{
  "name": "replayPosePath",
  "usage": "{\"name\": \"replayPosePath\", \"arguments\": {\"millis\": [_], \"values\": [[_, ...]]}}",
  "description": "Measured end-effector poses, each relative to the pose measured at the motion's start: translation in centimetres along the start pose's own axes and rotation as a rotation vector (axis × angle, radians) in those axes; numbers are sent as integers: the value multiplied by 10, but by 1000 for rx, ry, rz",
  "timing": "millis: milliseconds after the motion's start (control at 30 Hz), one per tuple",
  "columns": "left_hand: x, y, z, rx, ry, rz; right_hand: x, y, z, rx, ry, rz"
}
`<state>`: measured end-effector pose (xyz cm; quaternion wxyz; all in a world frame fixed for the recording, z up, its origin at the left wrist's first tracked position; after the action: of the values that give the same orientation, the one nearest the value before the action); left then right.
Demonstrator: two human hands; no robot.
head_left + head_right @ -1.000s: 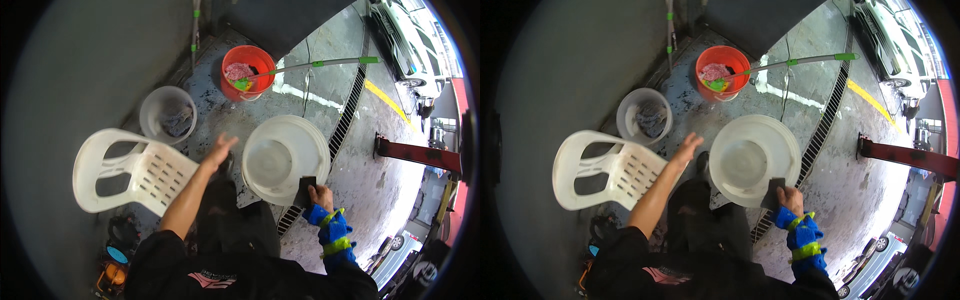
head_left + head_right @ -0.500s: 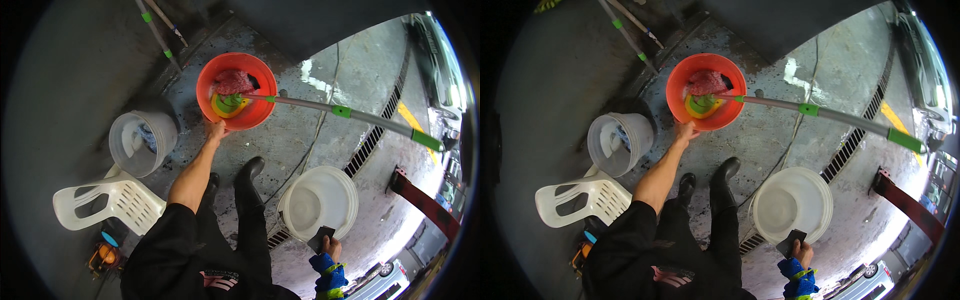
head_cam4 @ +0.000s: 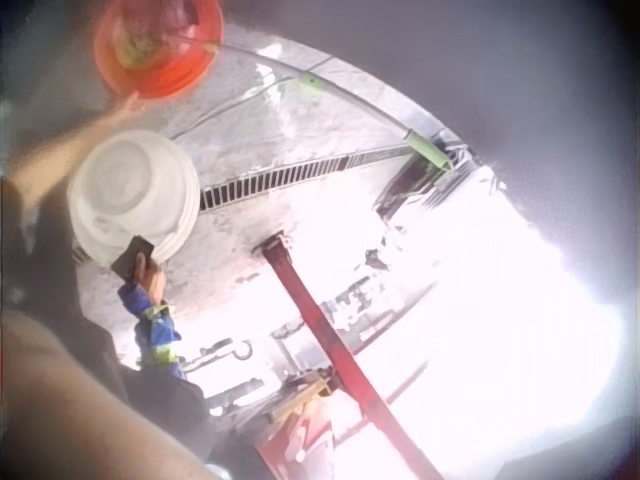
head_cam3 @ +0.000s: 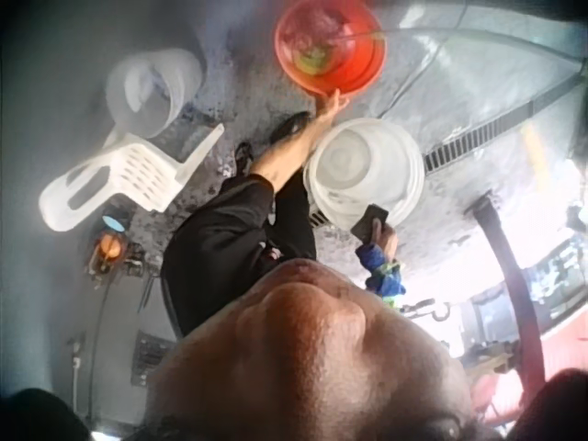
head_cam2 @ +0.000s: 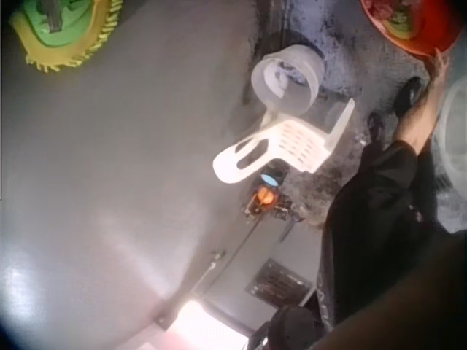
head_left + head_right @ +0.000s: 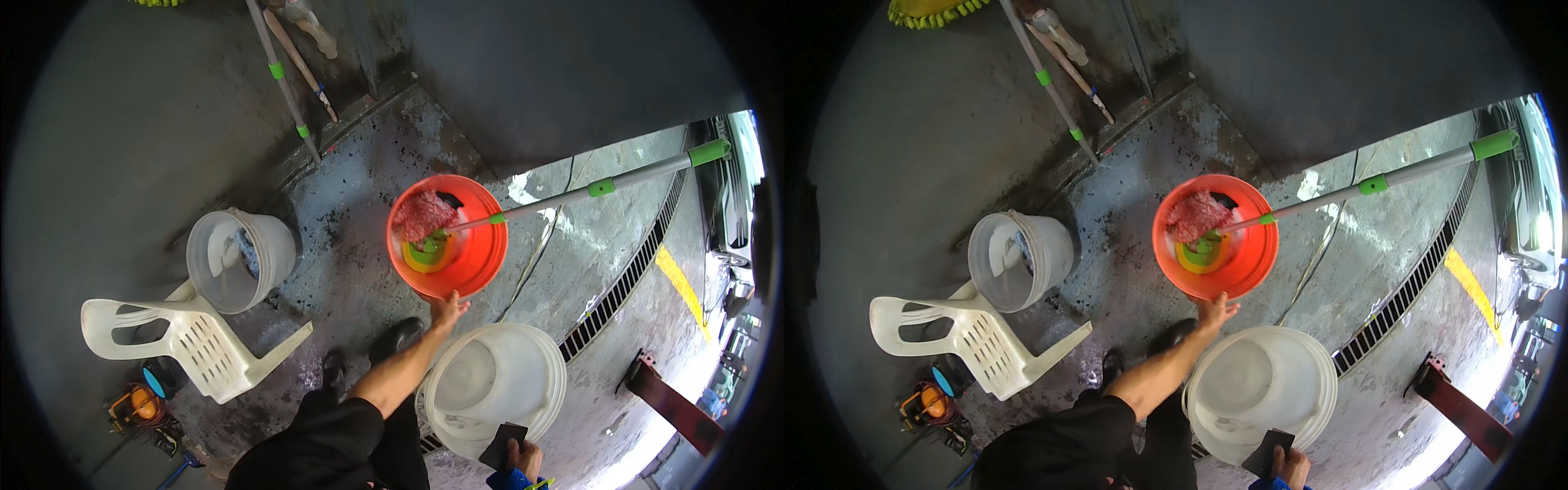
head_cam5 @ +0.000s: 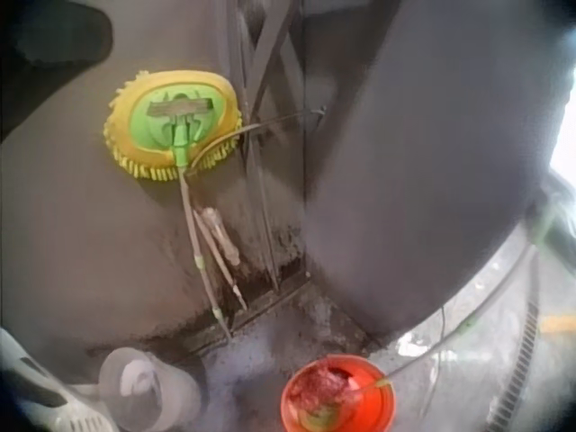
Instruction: The person fills a bucket with water from a tap and then uses a sponge to scrub the undercarriage of a car raised on a lift. The person repeatedly dips the sponge into the bucket to wet it while cleaning the vehicle's underside components.
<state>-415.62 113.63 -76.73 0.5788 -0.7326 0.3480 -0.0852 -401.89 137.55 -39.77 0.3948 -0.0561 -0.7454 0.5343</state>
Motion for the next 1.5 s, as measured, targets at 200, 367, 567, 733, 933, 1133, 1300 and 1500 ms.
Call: {"name": "replayPosePath", "arguments": {"millis": [200,367,567,733,933,1133,1300,1500], "values": [[-30,-38,8,264,462,141,22,-14,19,266,-21,-408],[0,-99,-181,-144,968,447,-10,7,32,331,-70,-468],[-87,-324,-546,-1571,1569,140,-43,-7,123,509,-37,-461],[-158,-373,-602,-1797,2022,300,-70,-39,224,566,-14,-366],[-182,-305,-614,-1540,2498,468,-107,-34,362,764,81,-395],[-209,-300,-632,-1635,2369,487,-136,57,499,643,271,-375],[-225,-307,-644,-1920,2339,233,-145,101,598,599,479,-525],[-219,-340,-644,-1780,2069,255,-139,147,622,567,615,-703]]}}
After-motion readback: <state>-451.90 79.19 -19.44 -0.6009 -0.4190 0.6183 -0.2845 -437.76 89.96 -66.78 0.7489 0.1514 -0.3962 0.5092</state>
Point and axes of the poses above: each hand's wrist, its own y-axis towards the middle knuckle, its own x-axis out of the back of the hand, z = x × y, the point moved 10 cm from there along y, towards the middle knuckle
